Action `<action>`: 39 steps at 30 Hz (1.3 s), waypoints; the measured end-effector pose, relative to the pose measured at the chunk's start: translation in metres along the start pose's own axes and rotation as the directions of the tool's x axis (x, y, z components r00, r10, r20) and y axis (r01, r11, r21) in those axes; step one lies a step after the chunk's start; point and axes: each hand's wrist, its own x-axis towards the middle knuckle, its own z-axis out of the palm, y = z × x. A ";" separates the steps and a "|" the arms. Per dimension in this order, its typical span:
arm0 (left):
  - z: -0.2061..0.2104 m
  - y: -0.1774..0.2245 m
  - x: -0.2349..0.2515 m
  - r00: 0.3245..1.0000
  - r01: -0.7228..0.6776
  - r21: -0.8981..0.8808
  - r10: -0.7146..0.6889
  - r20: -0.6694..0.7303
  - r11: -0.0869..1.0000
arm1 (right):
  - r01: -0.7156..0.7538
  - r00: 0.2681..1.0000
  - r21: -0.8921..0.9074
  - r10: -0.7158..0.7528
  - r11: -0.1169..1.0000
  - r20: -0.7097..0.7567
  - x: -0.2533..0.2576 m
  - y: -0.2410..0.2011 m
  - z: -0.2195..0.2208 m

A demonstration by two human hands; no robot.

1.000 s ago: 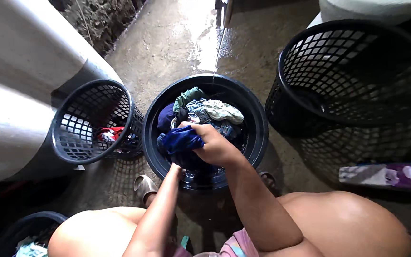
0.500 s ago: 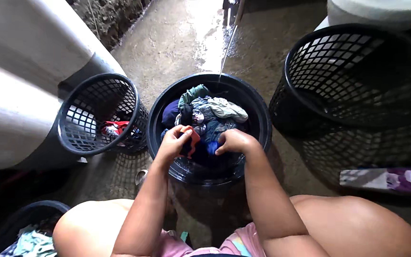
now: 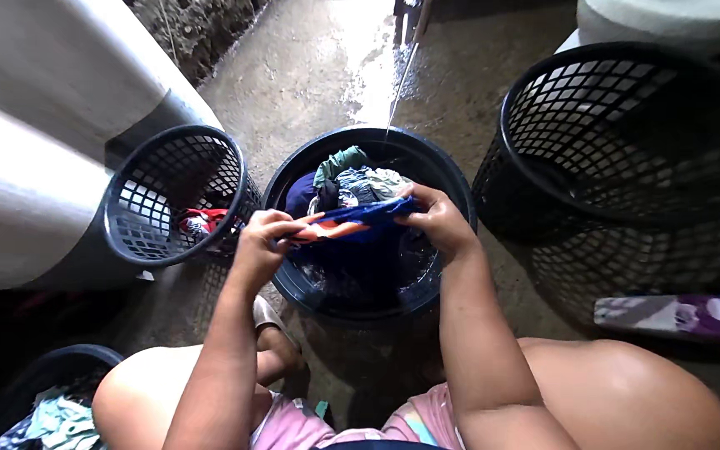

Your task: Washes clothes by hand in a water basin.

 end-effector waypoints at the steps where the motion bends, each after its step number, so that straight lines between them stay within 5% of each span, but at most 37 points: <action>1: 0.021 -0.008 -0.007 0.999 0.024 0.022 -0.025 0.042 0.999 | -0.089 0.996 -0.159 0.091 0.983 0.007 -0.003 0.009 -0.007; 3: 0.067 -0.022 -0.023 0.959 0.091 0.070 -0.106 0.263 0.993 | -0.326 0.924 -0.453 0.380 0.830 0.032 -0.010 0.036 -0.015; 5: 0.107 -0.031 -0.042 0.786 0.172 0.124 -0.212 0.581 0.977 | -0.496 0.764 -0.627 0.646 0.601 0.015 -0.020 0.070 -0.011; 7: 0.133 -0.033 -0.050 0.601 0.229 0.176 -0.281 0.748 0.957 | -0.560 0.581 -0.714 0.813 0.421 0.024 -0.026 0.087 -0.004; 9: 0.143 -0.033 -0.051 0.556 0.320 0.201 -0.355 0.751 0.926 | -0.570 0.484 -0.746 0.874 0.343 0.032 -0.029 0.091 0.001; 15: 0.166 -0.045 -0.024 0.602 0.645 0.153 -0.621 0.502 0.749 | -0.791 0.493 -0.555 0.807 0.258 -0.327 -0.019 0.075 0.001; 19: 0.201 -0.046 -0.017 0.463 0.830 0.140 -0.806 0.369 0.541 | -0.806 0.427 -0.564 0.834 0.178 -0.348 -0.027 0.093 0.008; 22: 0.221 -0.044 -0.028 0.362 0.836 0.228 -0.813 0.456 0.500 | -0.772 0.450 -0.607 0.836 0.188 -0.314 -0.033 0.109 0.018; 26: 0.210 -0.039 -0.030 0.346 0.806 0.267 -0.786 0.512 0.528 | -0.791 0.471 -0.545 0.846 0.279 -0.250 -0.024 0.095 0.006; 29: 0.181 -0.050 -0.031 0.393 0.856 0.152 -0.813 0.431 0.494 | -0.809 0.587 -0.209 0.768 0.549 -0.255 -0.020 0.072 -0.010; 32: 0.148 -0.062 -0.038 0.455 0.872 0.038 -0.836 0.307 0.488 | -0.615 0.740 0.080 0.609 0.785 -0.286 -0.018 0.043 -0.018; 36: 0.130 -0.069 -0.050 0.534 0.828 0.011 -0.795 0.288 0.561 | -0.352 0.823 0.284 0.440 0.892 -0.361 -0.011 0.016 -0.022; 39: 0.140 -0.053 -0.051 0.597 0.756 0.083 -0.737 0.317 0.649 | -0.362 0.864 0.238 0.420 0.901 -0.277 -0.012 -0.001 -0.015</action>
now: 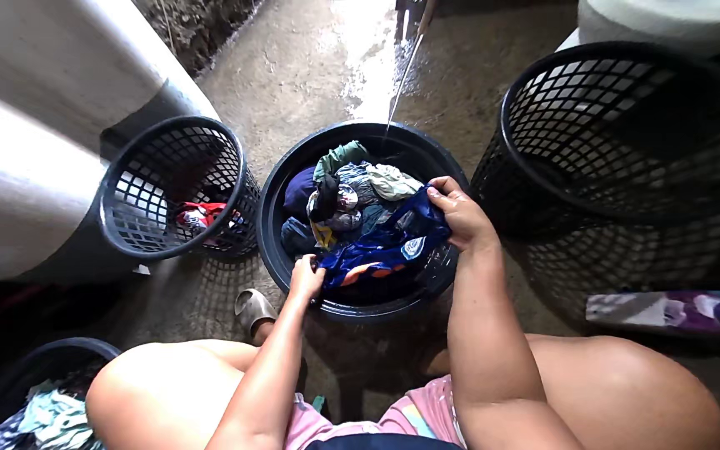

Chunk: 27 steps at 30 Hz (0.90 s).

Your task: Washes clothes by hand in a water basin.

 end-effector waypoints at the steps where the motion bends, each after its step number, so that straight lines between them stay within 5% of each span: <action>1: 0.009 0.002 0.000 0.996 -0.081 0.011 0.081 0.039 0.997 | -0.005 0.998 -0.033 0.007 0.999 0.069 -0.004 -0.005 0.005; 4: 0.039 0.013 -0.005 0.922 -0.290 -0.115 0.309 0.232 0.950 | 0.036 0.950 -0.043 -0.021 0.998 0.312 -0.021 -0.024 0.031; 6: 0.054 0.022 -0.012 0.879 -0.269 -0.244 0.341 0.334 0.932 | 0.134 0.888 0.028 -0.133 0.991 0.441 -0.035 -0.039 0.049; 12: 0.063 0.034 -0.008 0.911 0.011 -0.043 0.007 0.411 0.999 | 0.450 0.617 0.304 -0.538 0.840 0.574 -0.071 -0.087 0.051; 15: 0.057 0.036 -0.002 0.932 0.100 0.129 -0.138 0.334 0.987 | 0.509 0.556 0.392 -0.640 0.767 0.531 -0.077 -0.097 0.036; 18: 0.044 0.036 -0.001 0.955 0.146 0.240 -0.200 0.221 0.960 | 0.575 0.563 0.363 -0.676 0.734 0.475 -0.074 -0.097 0.018; 21: 0.015 0.021 0.012 0.989 0.140 0.122 -0.144 0.020 0.983 | 0.602 0.670 0.263 -0.656 0.754 0.346 -0.076 -0.094 -0.002; 27: -0.071 -0.013 0.015 0.925 -0.144 -0.188 0.064 -0.374 0.972 | 0.519 0.849 0.038 -0.520 0.854 0.091 -0.075 -0.089 -0.021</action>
